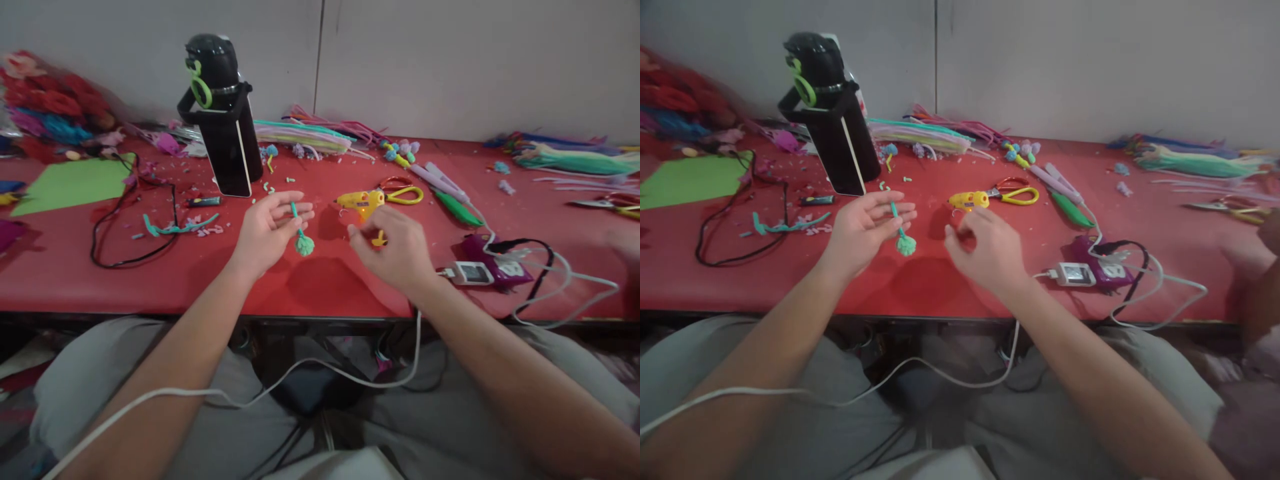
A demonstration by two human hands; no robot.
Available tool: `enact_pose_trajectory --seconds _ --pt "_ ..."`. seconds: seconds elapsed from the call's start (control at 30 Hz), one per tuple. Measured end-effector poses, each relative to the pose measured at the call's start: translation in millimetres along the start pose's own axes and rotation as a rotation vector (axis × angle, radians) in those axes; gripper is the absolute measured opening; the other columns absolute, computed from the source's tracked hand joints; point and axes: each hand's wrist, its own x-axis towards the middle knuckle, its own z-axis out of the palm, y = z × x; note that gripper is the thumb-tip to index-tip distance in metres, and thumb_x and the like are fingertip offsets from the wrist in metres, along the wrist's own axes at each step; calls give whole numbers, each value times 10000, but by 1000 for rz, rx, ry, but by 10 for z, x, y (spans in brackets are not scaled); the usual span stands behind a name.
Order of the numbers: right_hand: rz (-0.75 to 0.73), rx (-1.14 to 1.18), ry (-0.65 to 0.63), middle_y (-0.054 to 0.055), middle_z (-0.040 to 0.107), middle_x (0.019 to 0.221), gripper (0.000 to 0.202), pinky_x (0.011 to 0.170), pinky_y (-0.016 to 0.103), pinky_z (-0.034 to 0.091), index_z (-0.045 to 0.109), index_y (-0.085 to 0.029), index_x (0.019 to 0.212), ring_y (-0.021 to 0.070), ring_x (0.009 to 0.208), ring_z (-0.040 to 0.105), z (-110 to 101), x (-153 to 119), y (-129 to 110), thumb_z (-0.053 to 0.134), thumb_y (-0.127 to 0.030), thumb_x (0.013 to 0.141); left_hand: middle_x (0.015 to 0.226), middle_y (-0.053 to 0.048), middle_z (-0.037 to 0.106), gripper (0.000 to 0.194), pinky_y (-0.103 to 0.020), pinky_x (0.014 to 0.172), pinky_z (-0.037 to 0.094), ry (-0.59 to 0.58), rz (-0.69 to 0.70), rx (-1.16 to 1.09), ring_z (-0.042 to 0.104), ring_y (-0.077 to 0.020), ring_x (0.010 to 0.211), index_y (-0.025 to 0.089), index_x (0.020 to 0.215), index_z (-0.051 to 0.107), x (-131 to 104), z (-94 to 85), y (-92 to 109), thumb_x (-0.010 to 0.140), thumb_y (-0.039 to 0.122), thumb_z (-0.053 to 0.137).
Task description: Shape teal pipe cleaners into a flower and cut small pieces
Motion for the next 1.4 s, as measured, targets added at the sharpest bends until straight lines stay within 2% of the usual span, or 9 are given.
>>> enact_pose_trajectory --seconds 0.1,0.17,0.3,0.47,0.57,0.7,1.0,1.17,1.4 --pt "294 -243 -261 40 540 542 470 542 312 364 516 -225 551 196 565 525 -143 79 255 645 -585 825 1144 -127 739 328 -496 1040 546 15 41 22 696 -285 1156 174 1122 639 14 -31 0 804 160 717" --pt "377 -287 -365 52 567 588 523 547 312 348 556 -223 593 206 583 533 -151 118 426 638 -705 779 1165 -137 731 351 -500 1041 543 18 56 27 688 -295 1169 177 1143 644 22 -43 -6 802 171 727" --pt "369 -66 -301 48 611 724 479 558 308 350 586 -208 778 184 619 528 109 196 644 678 -678 756 1173 -119 731 426 -483 1034 549 11 76 40 682 -293 1179 205 1216 643 33 -54 -25 801 185 734" --pt "495 315 -257 -18 499 602 365 520 292 355 557 -205 725 140 541 462 456 253 636 675 -544 788 1182 -105 737 425 -470 1024 556 56 103 87 714 -270 1122 211 1225 646 69 -127 -91 808 174 722" --pt "474 513 -247 -12 532 611 330 516 293 406 607 -200 759 150 550 508 458 182 525 666 -522 799 1194 -96 738 440 -457 1032 552 105 113 124 714 -263 1125 222 1232 647 106 -193 -147 803 174 734" --pt "338 671 -293 11 595 658 313 559 307 473 658 -202 834 175 613 581 390 17 347 658 -515 835 1194 -99 737 437 -462 1026 555 133 106 124 711 -268 1131 219 1237 648 130 -231 -173 809 175 730" --pt "174 831 -384 19 630 768 326 600 294 486 682 -212 1077 144 622 540 496 -122 223 635 -480 896 1158 -101 754 434 -428 966 604 146 142 179 702 -279 1160 194 1215 665 129 -207 -158 793 89 672" --pt "157 852 -372 34 651 838 360 646 301 496 682 -211 1125 157 684 564 502 -118 201 648 -486 896 1161 -110 758 447 -399 928 629 146 148 188 741 -263 1077 181 1221 664 133 -204 -162 794 50 649" --pt "234 855 -422 -9 574 713 372 551 266 428 685 -224 1130 124 580 469 509 -144 220 651 -510 894 1171 -111 756 449 -406 924 634 143 148 191 751 -261 1049 182 1235 659 127 -199 -160 804 56 651"
